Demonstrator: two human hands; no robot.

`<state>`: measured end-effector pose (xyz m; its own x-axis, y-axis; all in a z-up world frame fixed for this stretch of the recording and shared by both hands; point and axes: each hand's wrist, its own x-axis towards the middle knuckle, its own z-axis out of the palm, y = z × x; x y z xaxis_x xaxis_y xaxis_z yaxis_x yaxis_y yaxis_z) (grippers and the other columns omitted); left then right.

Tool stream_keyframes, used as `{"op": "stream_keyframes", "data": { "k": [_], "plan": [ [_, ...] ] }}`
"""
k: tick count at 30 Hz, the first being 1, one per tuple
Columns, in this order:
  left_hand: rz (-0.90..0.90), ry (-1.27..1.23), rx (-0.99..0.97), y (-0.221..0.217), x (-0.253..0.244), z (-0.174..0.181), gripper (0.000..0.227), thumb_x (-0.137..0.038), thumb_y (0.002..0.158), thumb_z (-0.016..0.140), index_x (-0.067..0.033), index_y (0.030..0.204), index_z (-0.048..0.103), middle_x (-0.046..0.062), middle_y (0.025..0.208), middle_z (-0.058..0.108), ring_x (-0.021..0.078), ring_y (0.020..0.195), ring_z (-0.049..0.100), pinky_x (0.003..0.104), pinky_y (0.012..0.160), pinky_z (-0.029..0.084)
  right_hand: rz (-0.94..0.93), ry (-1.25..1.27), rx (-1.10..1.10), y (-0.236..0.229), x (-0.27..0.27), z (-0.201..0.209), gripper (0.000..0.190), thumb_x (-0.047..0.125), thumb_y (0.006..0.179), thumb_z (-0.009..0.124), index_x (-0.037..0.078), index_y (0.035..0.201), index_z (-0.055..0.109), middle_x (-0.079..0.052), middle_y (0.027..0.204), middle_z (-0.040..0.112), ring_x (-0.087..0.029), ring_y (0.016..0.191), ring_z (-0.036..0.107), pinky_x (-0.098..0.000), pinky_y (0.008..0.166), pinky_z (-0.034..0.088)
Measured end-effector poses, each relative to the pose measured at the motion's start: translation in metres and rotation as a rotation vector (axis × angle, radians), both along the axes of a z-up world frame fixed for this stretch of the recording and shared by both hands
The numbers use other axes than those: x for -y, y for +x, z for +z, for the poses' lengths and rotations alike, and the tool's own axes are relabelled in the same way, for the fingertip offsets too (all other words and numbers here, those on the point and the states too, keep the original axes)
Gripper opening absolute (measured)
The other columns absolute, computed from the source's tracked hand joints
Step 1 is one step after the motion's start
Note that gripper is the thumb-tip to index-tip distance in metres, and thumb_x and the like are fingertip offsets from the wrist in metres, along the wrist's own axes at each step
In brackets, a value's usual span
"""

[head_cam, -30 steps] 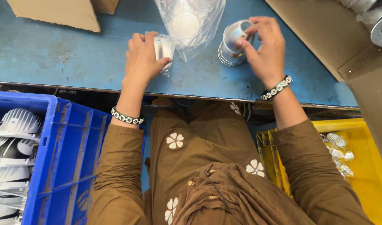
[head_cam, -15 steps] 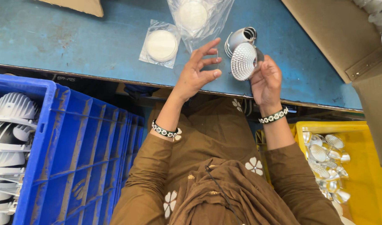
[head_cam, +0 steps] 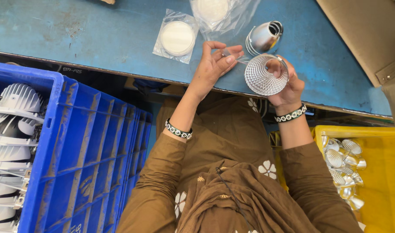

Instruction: The person assembles small light fixtures by hand. They pick up a clear plastic diffuser and a silver metal housing, fit them together, and place the completed unit into a yellow crate. This process is repeated for multiple units.

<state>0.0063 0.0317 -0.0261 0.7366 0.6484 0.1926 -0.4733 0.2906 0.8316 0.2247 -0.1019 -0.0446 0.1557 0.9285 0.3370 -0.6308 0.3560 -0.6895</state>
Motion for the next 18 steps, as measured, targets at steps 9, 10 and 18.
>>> {"op": "stream_keyframes", "data": {
  "k": [9,10,18],
  "plan": [
    [-0.211,0.199,-0.119,0.002,-0.006,0.008,0.042,-0.017,0.103,0.071,-0.0079,0.136,0.048,0.021,0.136,0.061,0.0260,0.131,0.063,0.038,0.113,0.052,-0.026,-0.007,-0.101,-0.017,-0.001,0.024,0.044,0.052,0.098,0.072,0.011,0.089,0.057,-0.014,0.121,0.066,-0.033,0.123,0.064,-0.0498,0.118,0.045],
    [-0.226,0.230,-0.143,0.001,-0.007,0.011,0.044,-0.016,0.103,0.072,-0.0084,0.140,0.048,0.021,0.135,0.061,0.0256,0.130,0.063,0.038,0.112,0.052,-0.019,-0.034,-0.122,-0.016,-0.002,0.025,0.040,0.049,0.095,0.073,0.012,0.089,0.056,-0.013,0.121,0.066,-0.034,0.122,0.064,-0.0484,0.112,0.047],
    [-0.366,0.220,-0.213,-0.009,-0.006,0.032,0.051,-0.047,0.107,0.052,-0.0099,0.142,0.053,0.015,0.142,0.064,0.0288,0.132,0.065,0.042,0.111,0.055,0.071,-0.044,-0.236,-0.010,-0.003,0.016,0.042,0.048,0.107,0.066,0.010,0.093,0.055,-0.009,0.117,0.065,-0.023,0.115,0.060,-0.0389,0.108,0.049]
  ]
}}
